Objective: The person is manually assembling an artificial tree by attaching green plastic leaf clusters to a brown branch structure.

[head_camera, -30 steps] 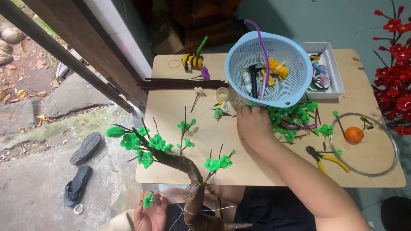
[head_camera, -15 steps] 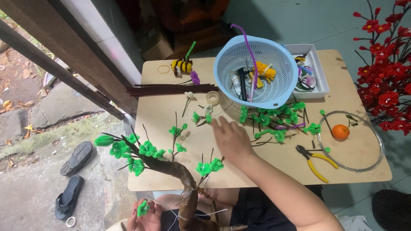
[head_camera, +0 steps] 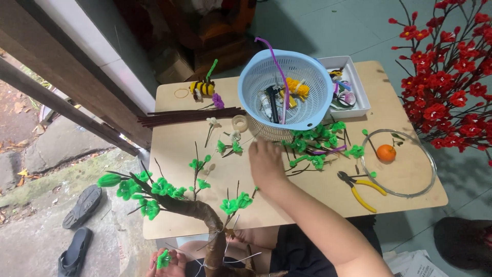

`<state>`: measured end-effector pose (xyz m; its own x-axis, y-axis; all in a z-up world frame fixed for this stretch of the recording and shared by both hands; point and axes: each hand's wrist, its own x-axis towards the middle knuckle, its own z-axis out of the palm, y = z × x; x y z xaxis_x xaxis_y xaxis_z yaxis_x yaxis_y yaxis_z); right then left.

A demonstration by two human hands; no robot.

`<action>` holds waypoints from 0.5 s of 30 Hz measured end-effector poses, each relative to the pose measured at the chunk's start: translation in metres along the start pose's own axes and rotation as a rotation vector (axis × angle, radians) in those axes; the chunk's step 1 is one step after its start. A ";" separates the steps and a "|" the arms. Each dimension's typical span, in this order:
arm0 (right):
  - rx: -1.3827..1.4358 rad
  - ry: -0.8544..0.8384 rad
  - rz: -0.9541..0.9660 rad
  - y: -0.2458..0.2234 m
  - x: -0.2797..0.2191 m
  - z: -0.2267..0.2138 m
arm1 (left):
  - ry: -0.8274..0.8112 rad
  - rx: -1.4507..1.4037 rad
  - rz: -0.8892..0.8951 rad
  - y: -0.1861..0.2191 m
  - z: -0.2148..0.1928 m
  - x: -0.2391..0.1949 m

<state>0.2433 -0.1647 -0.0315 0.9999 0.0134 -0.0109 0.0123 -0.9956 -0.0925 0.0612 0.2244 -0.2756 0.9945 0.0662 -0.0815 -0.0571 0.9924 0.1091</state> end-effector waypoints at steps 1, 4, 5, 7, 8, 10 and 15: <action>0.106 -0.101 -0.041 -0.009 -0.005 -0.013 | -0.058 -0.058 -0.027 0.001 -0.004 0.002; 0.202 0.050 -0.182 -0.005 -0.009 0.038 | -0.156 -0.110 -0.050 0.002 -0.014 0.007; 0.201 0.049 -0.180 -0.001 -0.014 0.017 | -0.154 -0.111 -0.052 0.003 -0.018 0.008; 0.337 -0.028 -0.111 0.005 -0.025 -0.026 | -0.187 -0.138 -0.045 0.005 -0.027 0.009; 0.336 -0.030 -0.110 0.020 -0.031 -0.038 | -0.185 -0.139 -0.046 0.005 -0.025 0.008; 0.467 0.021 0.214 0.049 -0.041 -0.064 | -0.160 -0.146 -0.050 0.003 -0.020 0.004; 0.142 -0.051 0.045 0.150 -0.028 -0.023 | 0.052 0.074 0.021 -0.005 0.007 -0.002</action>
<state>0.2177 -0.3161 -0.0226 0.9974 -0.0227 -0.0684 -0.0380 -0.9722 -0.2309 0.0602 0.2182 -0.2691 0.9870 0.0941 -0.1300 -0.0692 0.9805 0.1841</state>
